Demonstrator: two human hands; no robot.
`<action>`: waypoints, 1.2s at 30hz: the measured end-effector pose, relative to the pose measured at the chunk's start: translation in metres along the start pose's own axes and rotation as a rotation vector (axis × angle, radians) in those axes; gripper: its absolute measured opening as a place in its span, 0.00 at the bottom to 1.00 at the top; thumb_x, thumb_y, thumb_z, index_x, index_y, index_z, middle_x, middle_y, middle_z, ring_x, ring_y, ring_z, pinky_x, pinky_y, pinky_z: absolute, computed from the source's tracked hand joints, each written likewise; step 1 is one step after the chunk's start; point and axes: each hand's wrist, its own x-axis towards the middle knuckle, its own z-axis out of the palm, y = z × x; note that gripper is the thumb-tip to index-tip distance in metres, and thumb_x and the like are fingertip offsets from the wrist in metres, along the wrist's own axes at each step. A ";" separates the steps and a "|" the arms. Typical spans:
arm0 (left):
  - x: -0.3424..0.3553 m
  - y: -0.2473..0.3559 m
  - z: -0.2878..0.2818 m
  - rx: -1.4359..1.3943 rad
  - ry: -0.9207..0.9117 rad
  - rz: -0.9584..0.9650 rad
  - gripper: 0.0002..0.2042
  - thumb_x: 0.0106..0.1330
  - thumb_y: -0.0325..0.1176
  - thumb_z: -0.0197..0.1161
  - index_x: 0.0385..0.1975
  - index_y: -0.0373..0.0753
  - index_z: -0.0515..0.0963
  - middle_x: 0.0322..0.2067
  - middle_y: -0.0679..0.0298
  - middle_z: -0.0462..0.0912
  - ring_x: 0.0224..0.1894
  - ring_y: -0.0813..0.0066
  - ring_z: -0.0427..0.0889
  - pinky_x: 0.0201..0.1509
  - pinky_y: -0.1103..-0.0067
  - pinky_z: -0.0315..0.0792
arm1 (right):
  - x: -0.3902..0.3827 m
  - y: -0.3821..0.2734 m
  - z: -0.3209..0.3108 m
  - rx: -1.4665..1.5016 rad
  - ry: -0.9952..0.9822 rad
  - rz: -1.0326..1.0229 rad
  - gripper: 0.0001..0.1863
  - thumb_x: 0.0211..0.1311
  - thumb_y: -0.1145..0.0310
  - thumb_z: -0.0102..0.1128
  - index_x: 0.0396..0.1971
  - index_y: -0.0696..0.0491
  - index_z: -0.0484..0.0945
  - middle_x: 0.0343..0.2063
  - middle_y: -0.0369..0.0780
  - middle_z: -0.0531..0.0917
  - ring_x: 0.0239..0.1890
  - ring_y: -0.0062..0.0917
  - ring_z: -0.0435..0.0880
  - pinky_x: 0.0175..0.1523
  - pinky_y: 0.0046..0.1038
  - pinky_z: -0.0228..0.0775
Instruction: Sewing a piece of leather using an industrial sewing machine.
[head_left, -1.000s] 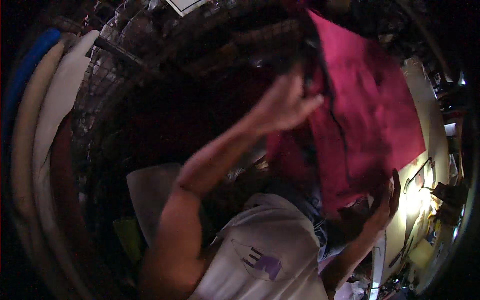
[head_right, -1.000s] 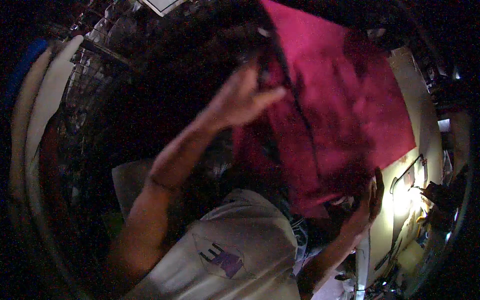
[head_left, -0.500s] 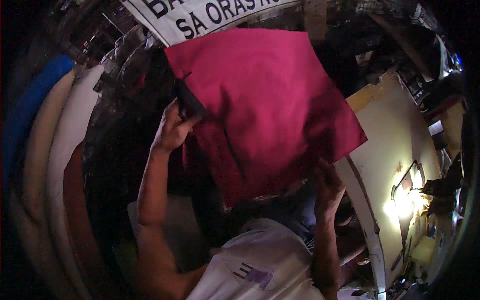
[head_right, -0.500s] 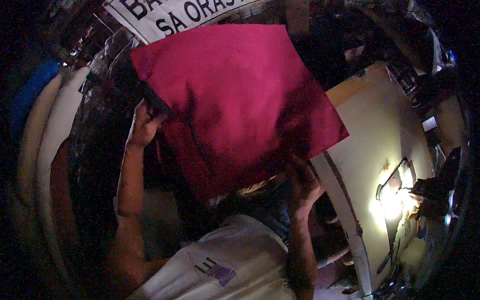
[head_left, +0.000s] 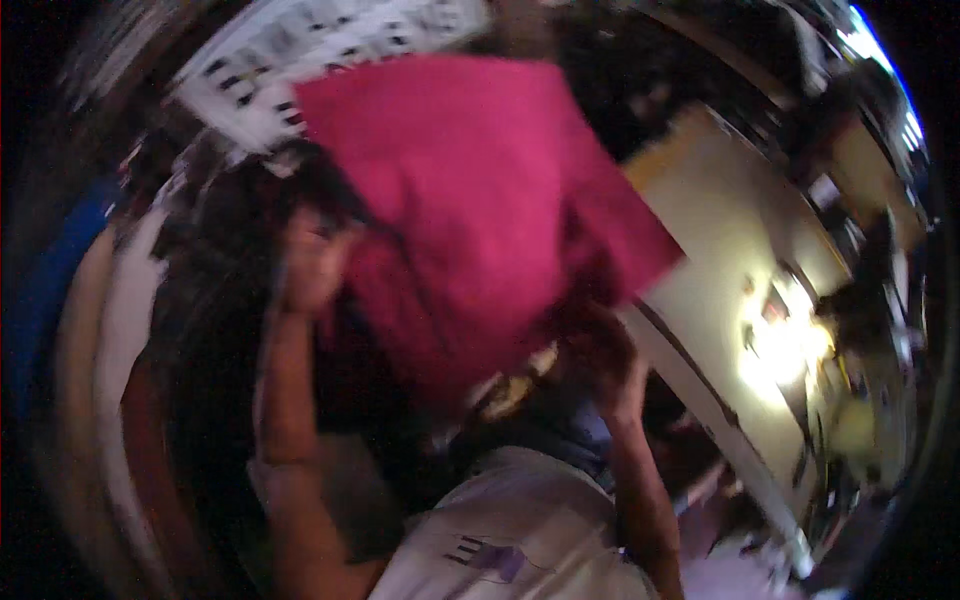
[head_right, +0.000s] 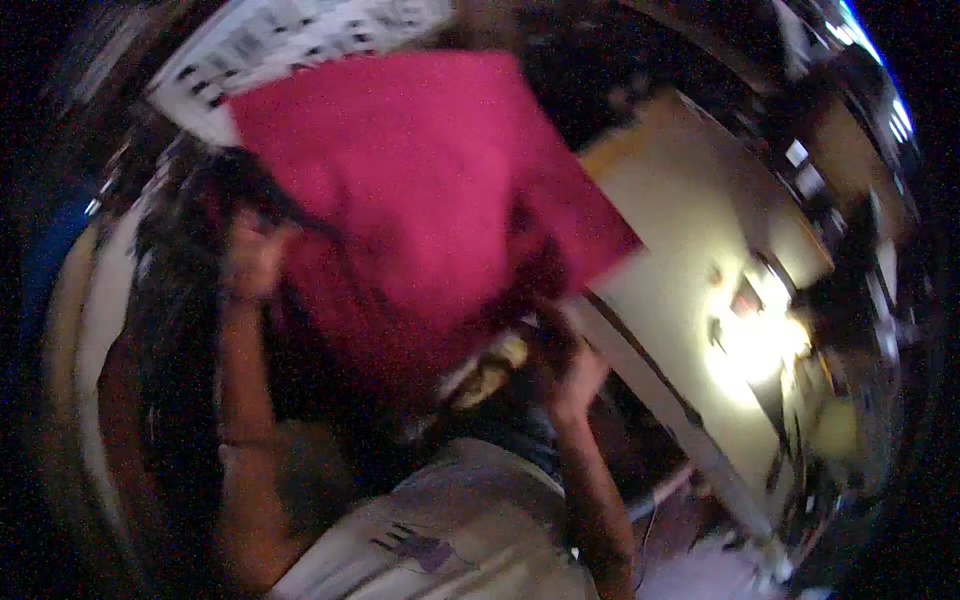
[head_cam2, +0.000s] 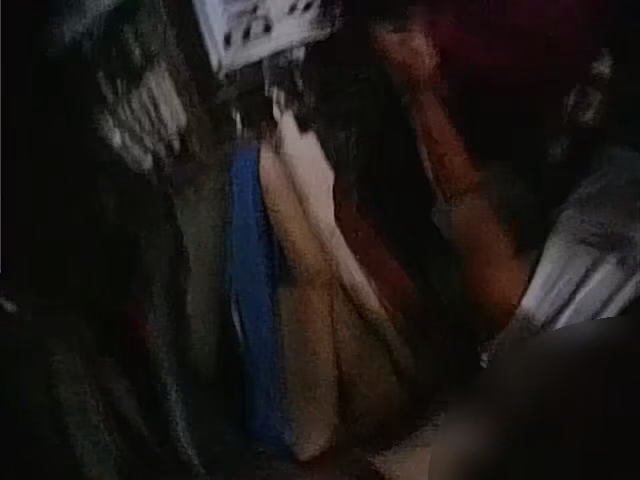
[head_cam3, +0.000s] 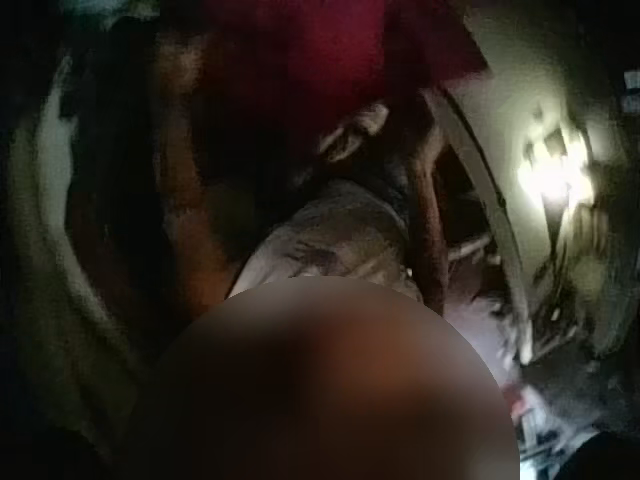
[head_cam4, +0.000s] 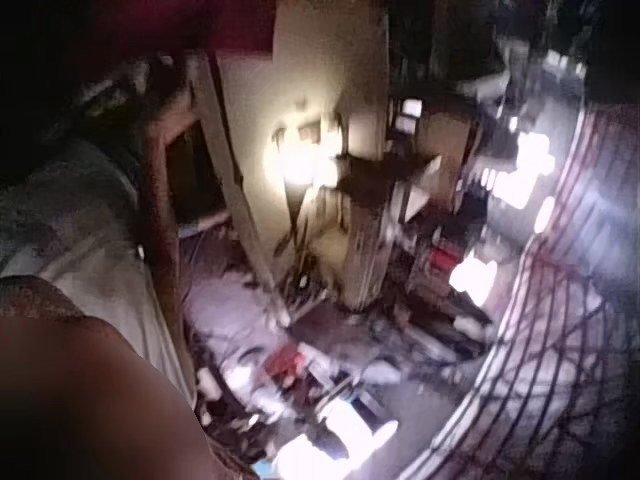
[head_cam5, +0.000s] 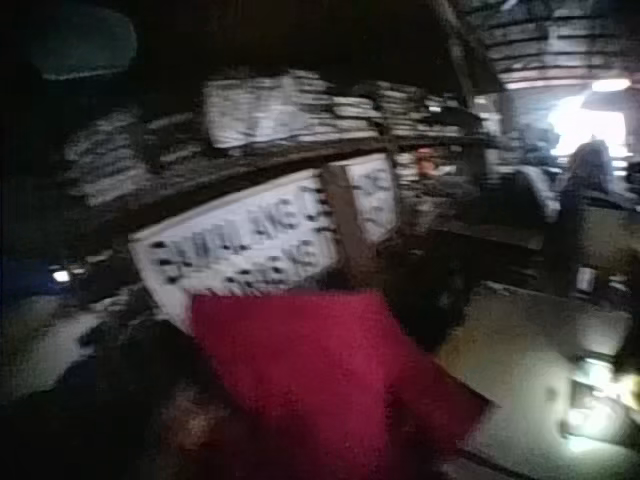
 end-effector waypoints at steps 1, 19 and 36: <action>0.016 0.000 -0.012 0.329 0.059 0.172 0.13 0.66 0.30 0.64 0.49 0.38 0.81 0.33 0.60 0.82 0.35 0.65 0.79 0.56 0.70 0.73 | 0.003 -0.010 -0.002 0.070 -0.058 0.063 0.30 0.63 0.78 0.63 0.66 0.56 0.68 0.51 0.39 0.82 0.44 0.24 0.85 0.51 0.29 0.78; 0.041 0.249 0.253 0.391 -0.382 1.265 0.26 0.62 0.25 0.55 0.62 0.47 0.74 0.38 0.60 0.73 0.42 0.64 0.73 0.49 0.71 0.70 | -0.153 0.023 -0.315 -1.335 1.043 0.044 0.16 0.62 0.69 0.65 0.50 0.53 0.81 0.43 0.42 0.81 0.46 0.39 0.77 0.57 0.36 0.69; 0.021 0.327 0.248 0.059 -0.665 1.132 0.15 0.59 0.32 0.68 0.44 0.35 0.76 0.42 0.56 0.77 0.46 0.55 0.78 0.52 0.64 0.73 | -0.101 0.000 -0.211 -0.273 0.772 0.042 0.17 0.75 0.65 0.52 0.57 0.56 0.72 0.30 0.40 0.79 0.29 0.21 0.76 0.34 0.27 0.70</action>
